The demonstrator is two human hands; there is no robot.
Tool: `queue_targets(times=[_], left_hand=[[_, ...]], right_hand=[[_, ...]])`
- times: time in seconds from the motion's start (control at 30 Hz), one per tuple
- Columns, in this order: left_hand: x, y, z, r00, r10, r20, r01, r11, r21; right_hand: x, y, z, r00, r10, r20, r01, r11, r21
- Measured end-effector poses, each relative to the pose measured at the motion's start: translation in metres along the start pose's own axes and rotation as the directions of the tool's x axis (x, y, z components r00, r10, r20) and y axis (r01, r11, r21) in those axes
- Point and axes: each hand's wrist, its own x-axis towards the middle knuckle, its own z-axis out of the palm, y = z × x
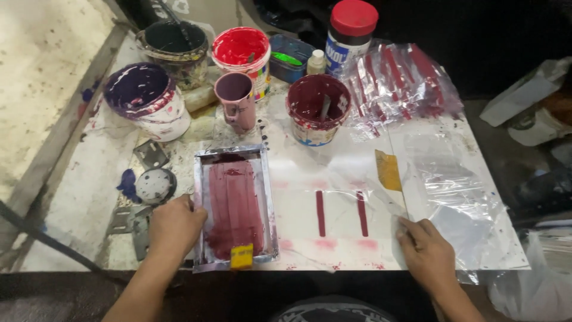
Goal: The person uses a squeegee to spread red ink evenly across a screen printing frame. They then place a clear plastic sheet over a white surface and press it down. The person repeats the ink spreading process on the screen multiple times.
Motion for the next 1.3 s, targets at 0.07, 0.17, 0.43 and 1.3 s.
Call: queue_targets(times=[0.07,0.17,0.43,1.3], left_hand=[[0.008,-0.007,0.004,1.0,-0.016,0.007,0.016,1.0,0.011],[0.015,-0.017,0.008,1.0,-0.03,0.001,0.03,0.999,0.019],[0.013,-0.023,0.001,1.0,-0.016,-0.002,0.016,1.0,0.014],[0.0,0.025,0.071,0.986,0.163,0.045,-0.157,0.981,-0.112]], right_hand=[[-0.003,0.0,0.0,1.0,0.011,-0.021,-0.01,0.999,0.032],[-0.004,0.0,0.002,0.997,-0.006,-0.081,0.01,0.998,0.054],[-0.005,0.002,0.004,0.996,0.004,-0.091,-0.002,1.0,0.025],[-0.052,-0.102,-0.004,0.917,-0.361,0.171,0.217,0.809,0.547]])
